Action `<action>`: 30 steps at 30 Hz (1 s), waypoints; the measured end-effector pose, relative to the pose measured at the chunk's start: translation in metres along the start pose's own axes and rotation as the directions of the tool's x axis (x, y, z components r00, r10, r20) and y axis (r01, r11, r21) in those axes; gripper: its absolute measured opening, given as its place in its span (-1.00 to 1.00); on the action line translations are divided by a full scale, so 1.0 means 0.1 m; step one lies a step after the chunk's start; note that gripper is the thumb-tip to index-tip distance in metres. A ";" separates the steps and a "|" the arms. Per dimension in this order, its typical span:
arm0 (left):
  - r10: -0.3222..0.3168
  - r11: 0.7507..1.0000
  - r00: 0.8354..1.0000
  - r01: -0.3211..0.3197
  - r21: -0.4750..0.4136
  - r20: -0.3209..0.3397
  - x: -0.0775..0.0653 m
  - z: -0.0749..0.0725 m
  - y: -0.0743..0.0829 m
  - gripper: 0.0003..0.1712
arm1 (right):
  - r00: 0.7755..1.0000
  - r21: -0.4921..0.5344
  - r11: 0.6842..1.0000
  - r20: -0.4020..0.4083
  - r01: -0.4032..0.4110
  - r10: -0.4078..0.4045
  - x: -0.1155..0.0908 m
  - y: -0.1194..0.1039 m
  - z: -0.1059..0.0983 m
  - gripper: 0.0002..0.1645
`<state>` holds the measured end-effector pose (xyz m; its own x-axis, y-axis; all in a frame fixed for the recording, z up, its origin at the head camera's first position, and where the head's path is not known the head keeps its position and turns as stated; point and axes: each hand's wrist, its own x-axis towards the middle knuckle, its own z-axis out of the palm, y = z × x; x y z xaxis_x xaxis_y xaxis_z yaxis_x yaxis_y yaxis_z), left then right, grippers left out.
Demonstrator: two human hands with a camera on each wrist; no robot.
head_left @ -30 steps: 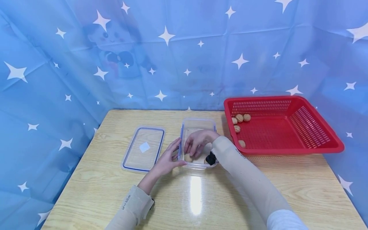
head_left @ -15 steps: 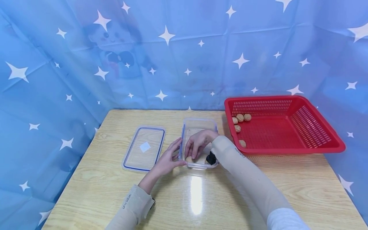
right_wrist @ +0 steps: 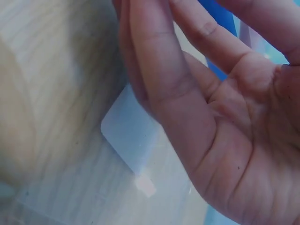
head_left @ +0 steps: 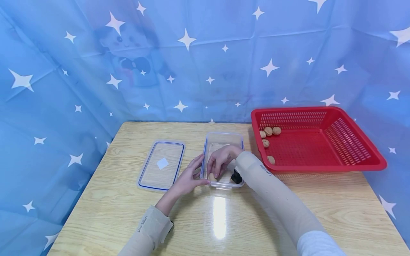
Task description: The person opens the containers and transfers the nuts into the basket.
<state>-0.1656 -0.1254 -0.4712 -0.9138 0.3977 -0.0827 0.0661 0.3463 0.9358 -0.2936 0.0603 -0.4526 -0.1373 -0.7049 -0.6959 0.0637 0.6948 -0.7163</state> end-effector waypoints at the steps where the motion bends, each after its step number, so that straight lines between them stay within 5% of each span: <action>1: -0.003 1.000 1.000 0.003 0.000 0.001 0.00 0.00 0.01 0.13 | 1.000 -0.008 1.000 -0.001 0.000 0.000 -0.01 -0.01 0.00 -0.58; 8: -0.016 1.000 1.000 0.016 -0.006 -0.002 0.01 0.02 0.01 0.13 | 0.996 -0.085 0.996 -0.086 0.029 -0.037 -0.15 -0.08 -0.05 -0.59; 30: -0.018 0.999 1.000 0.018 -0.028 -0.017 0.01 0.05 0.02 0.11 | 0.963 -0.083 0.984 -0.205 0.160 -0.174 -0.74 -0.24 -0.32 -0.61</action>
<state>-0.1645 -0.1203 -0.4713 -0.9217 0.3764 -0.0939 0.0385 0.3297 0.9433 -0.3169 0.1000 -0.3823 -0.3464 -0.7706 -0.5350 -0.0410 0.5822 -0.8120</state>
